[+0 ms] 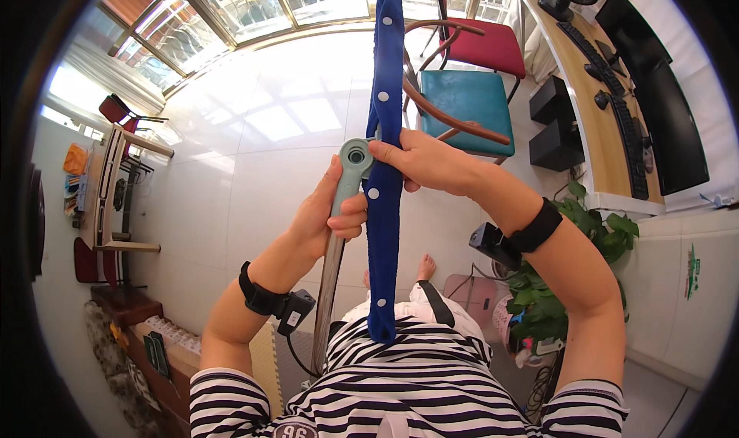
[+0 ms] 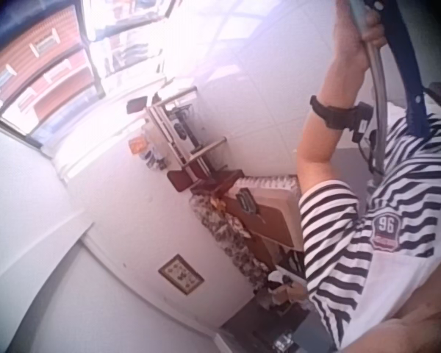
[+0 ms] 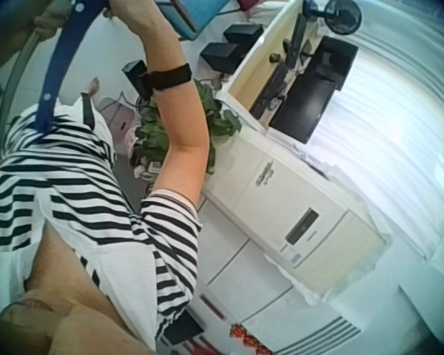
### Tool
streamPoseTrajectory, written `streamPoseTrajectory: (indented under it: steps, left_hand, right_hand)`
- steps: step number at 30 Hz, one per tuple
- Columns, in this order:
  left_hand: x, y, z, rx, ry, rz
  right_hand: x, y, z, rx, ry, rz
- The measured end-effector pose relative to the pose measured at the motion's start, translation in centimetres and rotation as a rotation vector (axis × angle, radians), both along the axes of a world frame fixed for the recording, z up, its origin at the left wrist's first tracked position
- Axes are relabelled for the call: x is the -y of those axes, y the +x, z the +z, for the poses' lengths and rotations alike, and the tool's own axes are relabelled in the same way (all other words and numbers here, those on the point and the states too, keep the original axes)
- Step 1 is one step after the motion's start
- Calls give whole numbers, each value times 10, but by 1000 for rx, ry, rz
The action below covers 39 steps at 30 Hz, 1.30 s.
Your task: The person assembles a flat mop by attaching the blue mop head to the metal handle using a light green connector, then uses the assembled mop to clean a tiled floor.
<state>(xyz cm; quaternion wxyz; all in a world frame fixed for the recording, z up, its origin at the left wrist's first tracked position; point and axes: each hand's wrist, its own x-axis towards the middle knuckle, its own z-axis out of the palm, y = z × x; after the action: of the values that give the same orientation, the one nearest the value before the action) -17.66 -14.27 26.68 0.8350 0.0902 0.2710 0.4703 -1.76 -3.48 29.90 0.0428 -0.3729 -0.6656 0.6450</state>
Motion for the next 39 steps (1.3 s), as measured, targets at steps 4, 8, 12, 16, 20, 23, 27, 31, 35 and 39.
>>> streamPoseTrajectory:
  steps: [4,8,12,16,20,23,27,31,35,39]
  left_hand:
    - [0,19,16,-315,40,28]
    - [-1,35,19,-432,89,96]
    - [-5,53,22,-563,177,201]
    - [-7,61,18,-557,144,227]
    - [-5,66,17,-563,120,246]
    - [-5,67,12,-571,96,263]
    - [-4,58,3,-464,64,307]
    - [-10,44,-6,-397,72,317]
    - [-15,29,-11,-397,52,295]
    - [-25,8,-14,-350,84,257]
  right_hand:
    - [2,16,8,21,67,-26]
    - [4,28,12,-114,57,-60]
    - [3,37,5,-194,61,-172]
    - [-3,43,-2,-235,28,-153]
    - [-7,44,-6,-224,23,-145]
    - [-12,41,-11,-214,7,-117]
    - [-16,32,-12,-110,16,-47]
    - [-34,36,-16,-61,-18,-171]
    - [-44,34,-12,-136,118,-265]
    - [-22,9,20,-249,291,-216]
